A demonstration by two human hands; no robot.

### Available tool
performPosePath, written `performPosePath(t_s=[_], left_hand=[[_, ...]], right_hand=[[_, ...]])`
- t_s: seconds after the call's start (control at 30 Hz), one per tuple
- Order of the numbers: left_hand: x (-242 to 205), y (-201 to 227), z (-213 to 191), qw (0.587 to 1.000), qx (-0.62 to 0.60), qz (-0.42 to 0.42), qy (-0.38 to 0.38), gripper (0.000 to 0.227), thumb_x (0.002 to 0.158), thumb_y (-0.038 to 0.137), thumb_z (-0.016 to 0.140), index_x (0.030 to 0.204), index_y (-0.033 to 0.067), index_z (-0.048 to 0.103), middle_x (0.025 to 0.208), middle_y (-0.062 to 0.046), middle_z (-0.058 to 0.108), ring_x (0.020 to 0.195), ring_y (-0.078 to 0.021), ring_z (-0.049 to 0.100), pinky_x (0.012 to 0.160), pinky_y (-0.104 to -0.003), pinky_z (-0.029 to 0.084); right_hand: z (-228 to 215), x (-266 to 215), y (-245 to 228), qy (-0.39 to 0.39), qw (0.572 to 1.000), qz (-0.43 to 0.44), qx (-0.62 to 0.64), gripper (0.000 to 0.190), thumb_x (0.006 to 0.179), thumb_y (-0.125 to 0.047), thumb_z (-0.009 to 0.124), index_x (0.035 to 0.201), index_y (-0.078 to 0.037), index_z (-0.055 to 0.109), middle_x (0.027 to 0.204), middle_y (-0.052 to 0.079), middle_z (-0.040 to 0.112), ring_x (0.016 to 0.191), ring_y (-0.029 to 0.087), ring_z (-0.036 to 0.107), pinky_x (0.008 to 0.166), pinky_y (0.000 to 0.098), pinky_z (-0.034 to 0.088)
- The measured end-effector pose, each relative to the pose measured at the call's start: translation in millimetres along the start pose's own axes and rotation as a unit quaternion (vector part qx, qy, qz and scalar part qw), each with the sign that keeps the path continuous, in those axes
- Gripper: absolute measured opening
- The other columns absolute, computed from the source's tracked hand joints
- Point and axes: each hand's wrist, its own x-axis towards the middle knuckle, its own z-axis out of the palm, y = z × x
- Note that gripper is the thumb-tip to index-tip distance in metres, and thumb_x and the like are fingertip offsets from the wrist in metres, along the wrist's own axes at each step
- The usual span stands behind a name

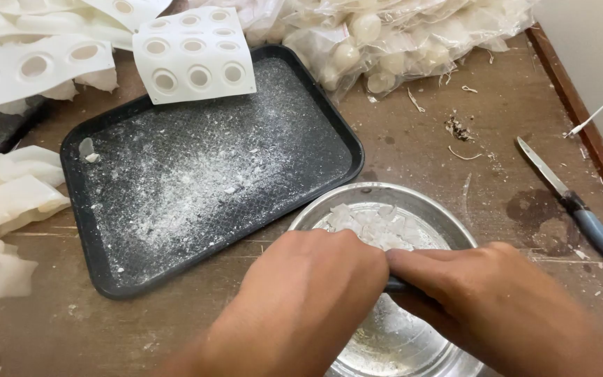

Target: Processing soap bars by scraping and shaping with a dough scraper.

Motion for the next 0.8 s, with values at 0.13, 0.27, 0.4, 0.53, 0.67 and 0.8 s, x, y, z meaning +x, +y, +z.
performPosePath(t_s=[0.13, 0.27, 0.4, 0.53, 0.67, 0.8], left_hand=[[5, 0, 0, 0.999, -0.019, -0.023, -0.032, 0.006, 0.08, 0.003, 0.068, 0.083, -0.0002, 0.073, 0.087, -0.021, 0.073, 0.086, -0.0352, 0.074, 0.071, -0.044, 0.059], [5, -6, 11, 0.999, -0.019, -0.028, -0.03, 0.007, 0.082, 0.004, 0.067, 0.084, 0.0007, 0.073, 0.087, -0.021, 0.073, 0.086, -0.0354, 0.074, 0.071, -0.044, 0.059], [5, -17, 25, 0.996, -0.038, 0.008, 0.082, 0.008, 0.083, 0.006, 0.066, 0.082, 0.0039, 0.074, 0.085, -0.019, 0.073, 0.084, -0.0363, 0.073, 0.072, -0.046, 0.058], [10, -20, 22, 0.996, -0.059, -0.008, 0.068, 0.01, 0.081, 0.005, 0.065, 0.079, 0.0032, 0.075, 0.082, -0.02, 0.073, 0.083, -0.0373, 0.073, 0.072, -0.047, 0.057], [14, -21, 21, 0.998, -0.053, -0.012, 0.036, 0.01, 0.081, 0.005, 0.065, 0.079, 0.0026, 0.074, 0.082, -0.02, 0.072, 0.082, -0.0372, 0.073, 0.072, -0.047, 0.058], [20, -20, 22, 0.999, -0.044, -0.012, 0.004, 0.009, 0.08, 0.004, 0.066, 0.079, 0.0026, 0.074, 0.081, -0.02, 0.072, 0.082, -0.0365, 0.073, 0.072, -0.046, 0.058]], right_hand=[[1, 2, 2, 0.021, 0.999, -0.026, -0.006, 0.031, 0.086, -0.042, 0.075, 0.112, -0.025, 0.075, 0.084, -0.003, 0.08, 0.063, 0.022, 0.076, 0.056, 0.0367, 0.058], [2, 6, 1, 0.003, 1.0, -0.017, 0.007, 0.033, 0.084, -0.041, 0.075, 0.113, -0.026, 0.075, 0.081, -0.003, 0.08, 0.063, 0.021, 0.077, 0.057, 0.037, 0.058], [4, 10, 3, -0.005, 1.0, 0.001, -0.014, 0.035, 0.083, -0.041, 0.075, 0.115, -0.027, 0.073, 0.081, -0.003, 0.079, 0.066, 0.023, 0.076, 0.06, 0.0383, 0.058], [13, 12, 14, 0.036, 0.998, -0.053, -0.015, 0.034, 0.082, -0.037, 0.077, 0.115, -0.026, 0.074, 0.089, -0.003, 0.079, 0.069, 0.027, 0.074, 0.059, 0.0396, 0.058], [11, 17, 8, 0.024, 0.999, -0.023, -0.02, 0.034, 0.08, -0.039, 0.078, 0.112, -0.029, 0.076, 0.086, -0.004, 0.08, 0.069, 0.026, 0.075, 0.06, 0.0385, 0.058], [16, 17, 11, -0.008, 0.998, 0.048, -0.04, 0.038, 0.08, -0.045, 0.078, 0.117, -0.035, 0.075, 0.085, -0.009, 0.079, 0.068, 0.019, 0.076, 0.061, 0.0348, 0.059]])
